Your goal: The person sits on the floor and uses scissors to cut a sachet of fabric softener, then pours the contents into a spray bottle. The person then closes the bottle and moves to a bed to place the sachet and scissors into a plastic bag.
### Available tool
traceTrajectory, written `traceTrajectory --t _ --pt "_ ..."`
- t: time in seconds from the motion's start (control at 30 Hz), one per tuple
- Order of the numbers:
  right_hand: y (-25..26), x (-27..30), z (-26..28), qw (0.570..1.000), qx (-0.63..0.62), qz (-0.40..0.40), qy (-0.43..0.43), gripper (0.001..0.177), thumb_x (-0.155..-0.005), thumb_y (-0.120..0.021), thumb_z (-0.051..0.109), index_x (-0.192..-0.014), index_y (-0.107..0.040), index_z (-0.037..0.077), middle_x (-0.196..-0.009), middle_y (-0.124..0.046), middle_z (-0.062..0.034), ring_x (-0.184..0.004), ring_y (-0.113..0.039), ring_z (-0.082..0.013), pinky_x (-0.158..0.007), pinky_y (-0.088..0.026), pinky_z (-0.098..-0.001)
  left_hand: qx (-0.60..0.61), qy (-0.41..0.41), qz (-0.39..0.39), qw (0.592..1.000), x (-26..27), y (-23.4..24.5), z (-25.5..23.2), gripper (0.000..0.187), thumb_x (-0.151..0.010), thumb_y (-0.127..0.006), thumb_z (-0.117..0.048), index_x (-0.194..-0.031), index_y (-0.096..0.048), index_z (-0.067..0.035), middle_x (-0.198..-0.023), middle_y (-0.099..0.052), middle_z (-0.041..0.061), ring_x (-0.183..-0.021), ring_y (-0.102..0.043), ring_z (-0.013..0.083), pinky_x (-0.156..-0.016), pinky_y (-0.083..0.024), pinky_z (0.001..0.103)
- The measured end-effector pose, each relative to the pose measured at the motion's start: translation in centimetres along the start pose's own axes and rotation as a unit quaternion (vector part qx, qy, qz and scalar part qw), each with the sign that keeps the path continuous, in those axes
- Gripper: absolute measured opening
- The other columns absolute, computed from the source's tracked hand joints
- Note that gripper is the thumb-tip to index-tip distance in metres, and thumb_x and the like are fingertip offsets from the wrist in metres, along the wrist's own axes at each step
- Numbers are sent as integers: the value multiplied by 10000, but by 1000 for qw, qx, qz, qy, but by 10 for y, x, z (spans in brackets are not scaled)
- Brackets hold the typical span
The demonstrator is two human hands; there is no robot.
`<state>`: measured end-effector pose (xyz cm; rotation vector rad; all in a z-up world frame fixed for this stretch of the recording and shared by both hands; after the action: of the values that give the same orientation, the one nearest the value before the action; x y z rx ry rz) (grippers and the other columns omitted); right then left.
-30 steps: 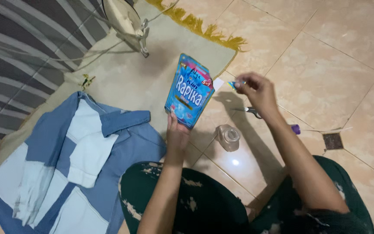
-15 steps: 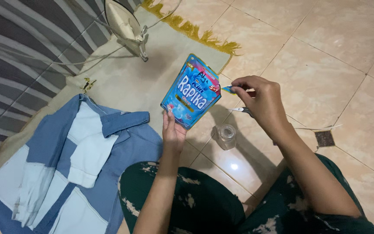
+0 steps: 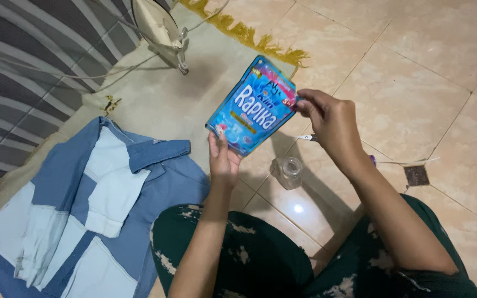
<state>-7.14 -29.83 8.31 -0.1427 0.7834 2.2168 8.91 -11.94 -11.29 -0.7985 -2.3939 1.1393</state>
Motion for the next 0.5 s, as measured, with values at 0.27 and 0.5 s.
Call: traceTrajectory --t 0.27,0.5 --pt "-1 -27 -147 959 -216 24 -184 200 -1004 -682 102 -1151 -733 -24 -969 -758 -73 -813 -721 -118 -721 -625 -274 -149 68 25 986 -32 -20 26 662 -1059 -482 -337 -1614 -138 -231 -1563 -391 76 -1410 -461 283 -1091 -481 537" --pt "33 -3 -315 932 -194 -95 -291 142 -1026 -709 137 -995 -728 0 -898 -712 -42 -758 -676 -109 -650 -600 -271 -394 37 160 904 -13 -3 46 857 -1047 -618 -404 -1718 -148 -150 -1678 -414 213 -1545 -428 341 -1279 -318 485"
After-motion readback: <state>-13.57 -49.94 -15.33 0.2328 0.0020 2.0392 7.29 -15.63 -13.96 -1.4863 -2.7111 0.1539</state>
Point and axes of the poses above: each hand's wrist, its own x-axis away from the middle knuckle, its own y-axis out of the back of the hand, z = x × y, the point moved 5 cm from there along -x, towards the middle knuckle
